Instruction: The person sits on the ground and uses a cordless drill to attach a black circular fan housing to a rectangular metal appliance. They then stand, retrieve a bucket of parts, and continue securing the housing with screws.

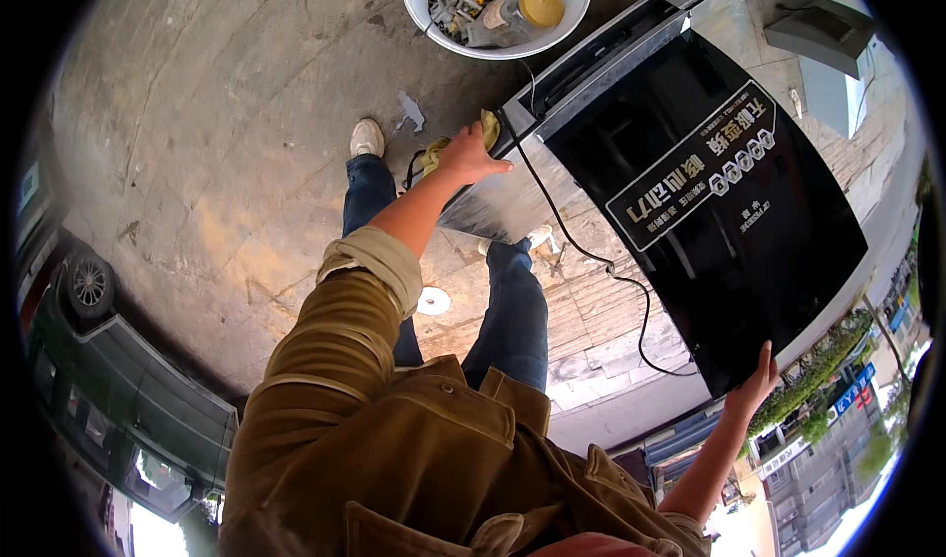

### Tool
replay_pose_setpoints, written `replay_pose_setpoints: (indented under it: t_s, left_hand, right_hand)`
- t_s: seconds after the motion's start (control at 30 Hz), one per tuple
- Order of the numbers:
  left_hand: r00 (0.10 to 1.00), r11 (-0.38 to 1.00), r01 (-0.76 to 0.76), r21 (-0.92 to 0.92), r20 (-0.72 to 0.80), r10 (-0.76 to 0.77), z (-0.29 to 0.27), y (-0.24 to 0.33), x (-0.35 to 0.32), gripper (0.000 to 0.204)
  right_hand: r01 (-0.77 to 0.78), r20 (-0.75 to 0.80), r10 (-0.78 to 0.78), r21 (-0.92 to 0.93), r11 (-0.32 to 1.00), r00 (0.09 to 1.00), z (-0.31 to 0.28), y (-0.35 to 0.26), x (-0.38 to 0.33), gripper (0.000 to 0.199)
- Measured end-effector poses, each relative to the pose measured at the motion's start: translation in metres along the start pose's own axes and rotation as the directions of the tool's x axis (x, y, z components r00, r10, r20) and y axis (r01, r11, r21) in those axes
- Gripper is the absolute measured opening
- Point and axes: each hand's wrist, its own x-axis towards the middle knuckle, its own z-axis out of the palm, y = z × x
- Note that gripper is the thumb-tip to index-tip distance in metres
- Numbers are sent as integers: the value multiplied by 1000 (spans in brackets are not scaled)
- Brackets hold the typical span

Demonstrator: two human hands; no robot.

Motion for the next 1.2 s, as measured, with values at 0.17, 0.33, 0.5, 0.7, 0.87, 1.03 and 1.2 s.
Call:
replay_pose_setpoints:
  t_s: [0.17,0.33,0.5,0.7,0.87,1.03,1.2]
  left_hand:
    - [992,996,-82,25,-92,83,5,-10,-4,105]
    - [827,956,-281,-78,-525,200,-65,8,-10,79]
    - [740,946,-323,-24,-630,237,-151,33,-12,69]
    - [866,965,-260,42,-432,252,-174,55,36,77]
    - [881,809,-437,-394,-370,296,-167,69,91,36]
    - [960,710,-275,-648,-222,170,-227,88,100,34]
    - [951,514,-285,-809,-307,44,-215,70,71,32]
  right_hand:
    - [-21,-15,21,-7,1000,1000,9,-16,-8,45]
    - [37,-21,-38,-27,999,999,19,-36,-27,41]
    - [207,36,-206,-43,977,978,20,-31,-26,38]
    - [164,-33,-165,-51,985,986,25,-32,-29,40]
    - [190,-45,-204,-211,959,978,32,-42,-31,49]
    - [23,-69,-33,-141,990,997,28,-63,-39,49]
    - [79,-75,-108,-317,945,991,25,-64,-41,50]
